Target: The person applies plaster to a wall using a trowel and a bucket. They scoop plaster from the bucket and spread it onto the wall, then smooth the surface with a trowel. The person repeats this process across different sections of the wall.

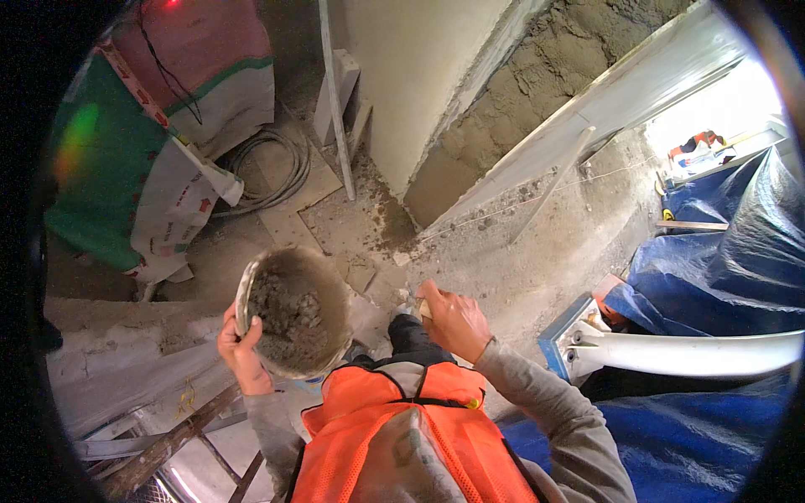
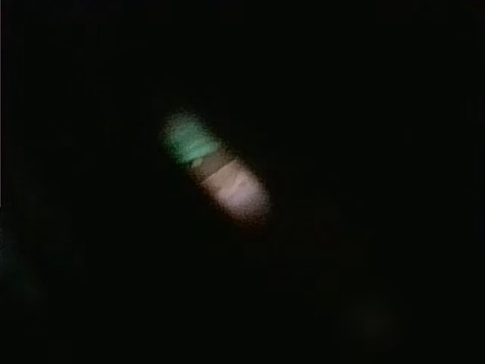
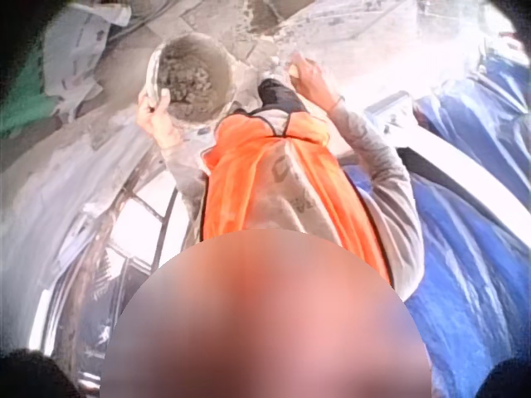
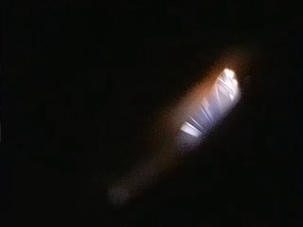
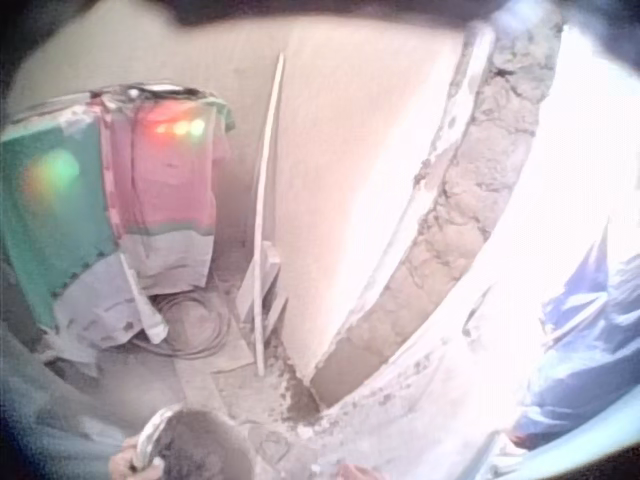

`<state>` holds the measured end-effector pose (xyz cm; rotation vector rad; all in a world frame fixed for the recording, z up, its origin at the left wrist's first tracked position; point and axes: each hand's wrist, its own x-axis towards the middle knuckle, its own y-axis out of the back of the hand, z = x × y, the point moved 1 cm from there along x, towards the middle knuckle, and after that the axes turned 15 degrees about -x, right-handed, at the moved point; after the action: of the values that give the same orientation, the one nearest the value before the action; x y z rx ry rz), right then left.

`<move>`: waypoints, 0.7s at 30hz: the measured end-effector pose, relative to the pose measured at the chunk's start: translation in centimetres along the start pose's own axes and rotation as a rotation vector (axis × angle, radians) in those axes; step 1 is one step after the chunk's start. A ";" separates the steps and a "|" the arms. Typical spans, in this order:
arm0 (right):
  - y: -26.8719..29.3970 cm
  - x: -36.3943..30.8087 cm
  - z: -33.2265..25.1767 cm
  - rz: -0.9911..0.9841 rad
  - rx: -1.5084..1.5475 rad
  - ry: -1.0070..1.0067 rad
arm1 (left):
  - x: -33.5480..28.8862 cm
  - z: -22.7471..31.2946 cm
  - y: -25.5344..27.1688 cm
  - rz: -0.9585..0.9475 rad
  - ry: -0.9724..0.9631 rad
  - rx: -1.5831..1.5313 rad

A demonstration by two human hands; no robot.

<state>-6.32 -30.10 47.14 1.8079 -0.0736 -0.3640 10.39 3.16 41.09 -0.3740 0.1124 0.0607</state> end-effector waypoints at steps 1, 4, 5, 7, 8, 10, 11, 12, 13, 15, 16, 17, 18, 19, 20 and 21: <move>0.4 0.6 0.4 -0.053 -0.065 -0.029 | 0.0 -0.1 0.6 -0.019 -0.014 0.023; 2.6 2.1 2.3 -0.140 0.051 0.075 | -0.3 -0.3 2.5 0.084 0.023 0.102; 3.3 2.6 3.4 -0.214 0.252 0.073 | -0.6 -0.4 2.9 0.057 -0.025 0.048; 5.0 3.8 6.4 -0.391 0.671 0.095 | -1.1 -0.4 3.6 0.107 -0.037 0.094; 5.3 4.8 8.1 -0.443 0.689 -0.039 | -1.3 -0.4 3.8 0.129 -0.047 0.115; 5.4 7.3 11.8 -0.477 0.859 -0.107 | -1.8 -0.4 4.0 0.153 -0.045 0.105; 5.4 9.5 13.7 -0.448 0.784 -0.234 | -2.0 -0.4 4.0 0.162 -0.037 0.097; 5.3 11.6 15.2 -0.415 0.683 -0.361 | -2.2 -0.4 4.1 0.183 -0.029 0.080; 5.8 13.0 16.1 -0.186 0.487 -0.411 | -2.5 -0.4 4.1 0.201 -0.043 0.102; 8.0 13.6 16.7 0.185 0.342 -0.542 | -2.6 -0.5 4.0 0.247 -0.084 0.112; 9.9 13.4 16.8 0.312 0.423 -0.615 | -2.6 -0.7 3.9 0.262 -0.070 0.094; 12.1 12.8 16.4 0.454 0.413 -0.463 | -2.7 -0.8 3.9 0.277 -0.053 0.077; 14.0 11.9 15.8 0.600 0.382 -0.358 | -2.7 -0.9 3.8 0.280 -0.030 0.070; 15.3 11.3 15.3 0.644 0.381 -0.376 | -2.6 -0.9 3.8 0.287 0.001 0.052; 16.3 11.0 14.9 0.736 0.381 -0.274 | -2.6 -0.9 3.6 0.250 -0.013 0.071; 16.3 10.9 14.7 0.733 0.390 -0.243 | -2.6 -1.0 3.4 0.242 -0.031 0.087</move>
<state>2.12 -50.86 57.19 1.9596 -1.0057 -0.0354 7.44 5.87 39.25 -0.2714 0.1286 0.2996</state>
